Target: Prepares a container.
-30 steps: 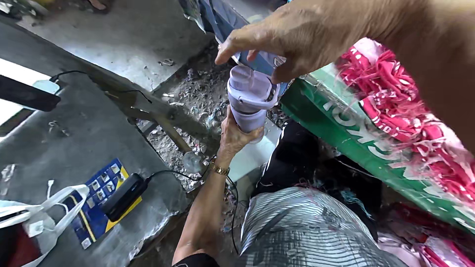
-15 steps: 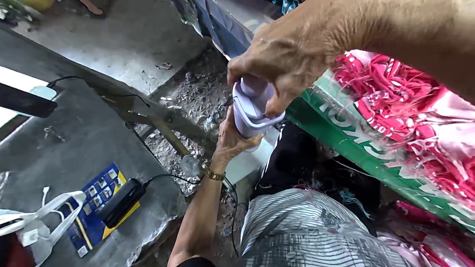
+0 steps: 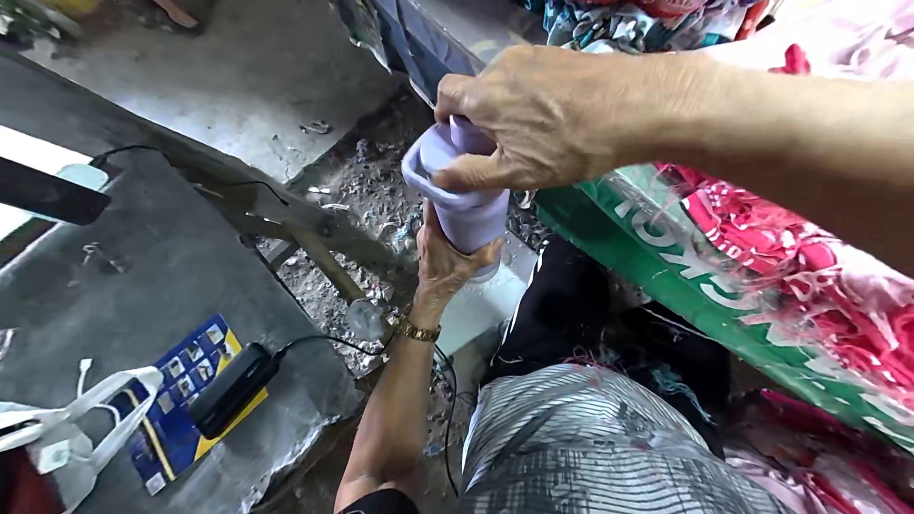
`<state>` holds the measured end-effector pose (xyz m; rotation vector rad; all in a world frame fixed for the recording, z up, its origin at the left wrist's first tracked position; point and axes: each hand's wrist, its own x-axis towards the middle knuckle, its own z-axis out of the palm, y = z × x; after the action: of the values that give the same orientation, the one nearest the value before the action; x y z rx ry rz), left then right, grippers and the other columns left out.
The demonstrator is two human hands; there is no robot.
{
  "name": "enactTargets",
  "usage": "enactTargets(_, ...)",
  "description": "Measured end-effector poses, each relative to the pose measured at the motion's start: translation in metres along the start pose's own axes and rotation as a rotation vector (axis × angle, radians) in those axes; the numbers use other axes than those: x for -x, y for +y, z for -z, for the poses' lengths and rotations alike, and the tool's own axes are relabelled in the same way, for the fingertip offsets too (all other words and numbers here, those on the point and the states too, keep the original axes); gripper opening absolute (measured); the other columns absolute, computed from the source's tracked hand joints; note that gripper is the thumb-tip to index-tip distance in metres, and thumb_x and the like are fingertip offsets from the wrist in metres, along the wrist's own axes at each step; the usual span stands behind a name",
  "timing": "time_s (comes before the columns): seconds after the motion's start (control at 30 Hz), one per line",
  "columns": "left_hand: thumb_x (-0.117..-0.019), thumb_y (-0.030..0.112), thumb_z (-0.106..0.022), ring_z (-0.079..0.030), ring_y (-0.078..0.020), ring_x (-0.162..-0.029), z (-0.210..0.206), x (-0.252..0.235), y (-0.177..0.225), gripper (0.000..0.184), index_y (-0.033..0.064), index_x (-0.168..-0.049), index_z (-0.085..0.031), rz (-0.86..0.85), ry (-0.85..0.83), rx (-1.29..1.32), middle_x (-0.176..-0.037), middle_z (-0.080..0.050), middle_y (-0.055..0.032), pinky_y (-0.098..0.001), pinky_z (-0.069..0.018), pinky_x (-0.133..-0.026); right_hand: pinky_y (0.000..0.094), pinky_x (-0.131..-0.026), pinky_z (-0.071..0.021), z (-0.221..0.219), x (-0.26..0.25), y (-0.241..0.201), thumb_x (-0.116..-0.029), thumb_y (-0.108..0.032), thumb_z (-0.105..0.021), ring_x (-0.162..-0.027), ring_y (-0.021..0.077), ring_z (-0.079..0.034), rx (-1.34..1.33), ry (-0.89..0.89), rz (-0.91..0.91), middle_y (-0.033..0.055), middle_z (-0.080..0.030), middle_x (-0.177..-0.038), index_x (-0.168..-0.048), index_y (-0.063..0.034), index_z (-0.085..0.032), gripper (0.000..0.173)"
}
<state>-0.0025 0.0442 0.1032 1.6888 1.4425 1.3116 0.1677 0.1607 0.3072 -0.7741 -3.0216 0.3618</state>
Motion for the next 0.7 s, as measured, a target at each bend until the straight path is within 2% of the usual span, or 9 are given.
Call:
enactTargets(0.07,-0.0707,0.033,-0.089,-0.058,-0.0167,-0.129,0.000,-0.003,-0.001,0.106,0.0049,-0.155,-0.032,0.009,0.006,-0.029,-0.142,-0.057,-0.0128,-0.0343,-0.0478,-0.108,0.0566,-0.072,-0.0480,0.003,0.001,-0.005,-0.1000,-0.070,-0.034,-0.089,0.0340,-0.065,0.075,-0.035,-0.066,0.0126,-0.061,-0.092,-0.125,-0.0039,-0.056,0.074)
enactTargets(0.13,-0.0699,0.032,-0.089,-0.058,-0.0174,-0.128,0.002,-0.007,-0.005,0.105,0.0021,-0.153,-0.033,-0.037,-0.005,-0.035,-0.141,-0.057,-0.0146,-0.0344,-0.0478,-0.108,0.0629,-0.088,-0.0477,0.015,0.002,-0.003,-0.0937,-0.071,-0.051,-0.114,0.0380,-0.063,0.009,-0.115,-0.086,0.0191,-0.065,-0.125,-0.153,-0.0062,-0.044,0.088)
enactTargets(0.17,-0.0700,0.032,-0.089,-0.058,-0.0170,-0.129,0.003,-0.008,-0.007,0.105,0.0007,-0.153,-0.033,-0.072,-0.012,-0.032,-0.141,-0.057,-0.0154,-0.0337,-0.0474,-0.109,0.0605,-0.101,-0.0438,0.020,0.003,0.000,-0.0904,-0.063,-0.063,-0.130,0.0360,-0.055,-0.024,-0.145,-0.059,0.0184,-0.054,-0.148,-0.162,-0.0105,-0.033,0.094)
enactTargets(0.23,-0.0701,0.040,-0.088,-0.057,-0.0142,-0.129,0.005,-0.014,-0.010,0.108,-0.0021,-0.153,-0.032,-0.124,-0.013,-0.059,-0.140,-0.057,-0.0159,-0.0304,-0.0461,-0.109,0.0516,-0.109,-0.0412,0.022,0.002,0.013,-0.0855,-0.036,-0.077,-0.141,0.0345,-0.047,-0.073,-0.089,0.151,0.0185,-0.038,-0.162,-0.163,-0.0100,-0.029,0.095)
enactTargets(0.33,-0.0700,0.044,-0.087,-0.059,-0.0158,-0.126,0.006,-0.025,-0.013,0.107,-0.0058,-0.149,-0.035,-0.210,0.009,-0.114,-0.135,-0.060,-0.0194,-0.0312,-0.0456,-0.109,0.0474,-0.100,-0.0486,0.018,-0.005,0.020,-0.0842,-0.017,-0.081,-0.121,0.0331,-0.061,-0.074,0.003,0.350,0.0196,-0.061,-0.135,-0.148,-0.0037,-0.050,0.072)
enactTargets(0.43,-0.0685,0.045,-0.087,-0.064,-0.0110,-0.117,-0.001,-0.040,-0.011,0.099,-0.0118,-0.138,-0.046,-0.227,0.100,-0.079,-0.123,-0.066,-0.0187,-0.0278,-0.0481,-0.106,0.0494,-0.077,-0.0494,0.012,-0.013,0.013,-0.0868,-0.060,-0.065,-0.092,0.0277,-0.064,0.044,0.055,0.141,0.0137,-0.065,-0.102,-0.129,-0.0023,-0.056,0.073)
enactTargets(0.53,-0.0708,0.049,-0.086,-0.062,-0.0034,-0.115,-0.006,-0.046,-0.014,0.100,-0.0142,-0.136,-0.045,-0.216,0.131,0.022,-0.121,-0.066,-0.0148,-0.0222,-0.0475,-0.105,0.0514,-0.086,-0.0477,0.012,-0.010,0.006,-0.0822,-0.079,-0.057,-0.104,0.0276,-0.063,0.013,0.015,-0.026,0.0146,-0.066,-0.115,-0.146,-0.0040,-0.049,0.099)
enactTargets(0.6,-0.0718,0.047,-0.087,-0.062,-0.0043,-0.116,-0.004,-0.046,-0.015,0.097,-0.0141,-0.135,-0.046,-0.222,0.122,0.027,-0.121,-0.066,-0.0154,-0.0231,-0.0475,-0.105,0.0468,-0.101,-0.0470,0.012,-0.006,0.012,-0.0817,-0.058,-0.075,-0.121,0.0251,-0.060,-0.129,0.028,0.059,0.0134,-0.064,-0.134,-0.160,-0.0110,-0.038,0.099)
enactTargets(0.7,-0.0701,0.045,-0.087,-0.062,-0.0037,-0.116,-0.001,-0.046,-0.014,0.098,-0.0153,-0.135,-0.045,-0.210,0.118,0.005,-0.122,-0.066,-0.0157,-0.0220,-0.0473,-0.106,0.0413,-0.096,-0.0500,0.004,-0.012,0.029,-0.0791,-0.018,-0.080,-0.118,0.0256,-0.062,-0.187,0.195,0.411,0.0136,-0.067,-0.127,-0.145,-0.0052,-0.057,0.071)
